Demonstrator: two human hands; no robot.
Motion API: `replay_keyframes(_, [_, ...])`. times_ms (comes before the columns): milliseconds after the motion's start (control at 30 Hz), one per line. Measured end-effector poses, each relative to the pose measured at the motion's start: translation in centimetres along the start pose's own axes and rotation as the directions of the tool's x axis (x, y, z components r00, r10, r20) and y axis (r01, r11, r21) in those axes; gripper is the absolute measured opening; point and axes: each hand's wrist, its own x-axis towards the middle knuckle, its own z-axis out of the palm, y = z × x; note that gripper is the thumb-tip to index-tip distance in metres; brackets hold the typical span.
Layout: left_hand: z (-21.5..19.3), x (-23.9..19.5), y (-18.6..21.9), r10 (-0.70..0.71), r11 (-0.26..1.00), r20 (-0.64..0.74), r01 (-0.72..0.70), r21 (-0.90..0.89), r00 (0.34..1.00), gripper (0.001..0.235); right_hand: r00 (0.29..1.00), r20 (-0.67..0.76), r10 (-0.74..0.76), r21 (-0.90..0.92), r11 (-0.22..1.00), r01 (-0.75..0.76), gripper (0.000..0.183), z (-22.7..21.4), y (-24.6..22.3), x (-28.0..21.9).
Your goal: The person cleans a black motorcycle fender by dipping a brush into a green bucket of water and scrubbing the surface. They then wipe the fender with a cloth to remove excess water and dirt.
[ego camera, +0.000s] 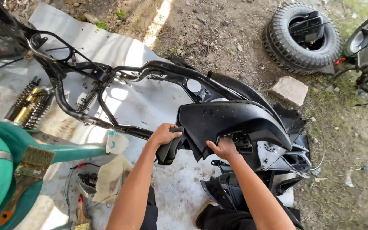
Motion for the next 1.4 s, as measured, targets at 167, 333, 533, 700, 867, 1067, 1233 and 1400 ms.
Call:
replay_keyframes(167, [0.1, -1.2, 0.7, -0.003, 0.991, -0.098, 0.016, 0.133, 0.995, 0.033, 0.979, 0.012, -0.205, -0.074, 0.976, 0.206, 0.080, 0.9, 0.4, 0.1])
replay_keyframes(333, [0.1, -0.2, 0.7, -0.016, 0.953, -0.037, 0.027, 0.302, 0.999, 0.038, 0.951, 0.092, -0.295, -0.143, 0.941, 0.305, 0.087, 1.8, 1.1, 0.5])
replay_keyframes(533, [-0.4, 0.0, 2.0, -0.085, 0.954, -0.076, 0.103, 0.281, 0.993, 0.037, 0.958, 0.218, -0.184, -0.154, 0.963, 0.220, 0.087, 1.1, 0.7, 1.1])
replay_keyframes(700, [-0.6, 2.1, 2.0, -0.122, 0.957, -0.176, 0.163, 0.239, 0.977, 0.037, 0.947, 0.283, -0.149, -0.181, 0.962, 0.205, 0.084, 0.5, 0.1, 0.7])
replay_keyframes(867, [-0.8, 7.9, -0.1, -0.029, 0.972, -0.310, 0.099, 0.212, 0.950, 0.041, 0.951, 0.185, -0.246, -0.096, 0.959, 0.266, 0.081, 0.0, -0.4, 0.4])
replay_keyframes(1067, [-2.0, 11.3, 3.5, 0.014, 0.961, -0.366, 0.089, 0.262, 0.930, 0.042, 0.941, 0.294, -0.169, -0.127, 0.969, 0.213, 0.076, 0.4, -0.4, 1.0])
replay_keyframes(1233, [-1.4, 12.7, 1.8, 0.073, 0.968, -0.359, 0.021, 0.251, 0.930, 0.043, 0.962, 0.210, -0.177, -0.173, 0.961, 0.215, 0.078, 1.0, 0.3, 0.7])
replay_keyframes(1400, [-1.4, 7.2, 0.5, 0.140, 0.933, -0.256, -0.040, 0.359, 0.956, 0.038, 0.969, 0.180, -0.170, -0.136, 0.971, 0.196, 0.078, 0.8, 0.2, 0.8])
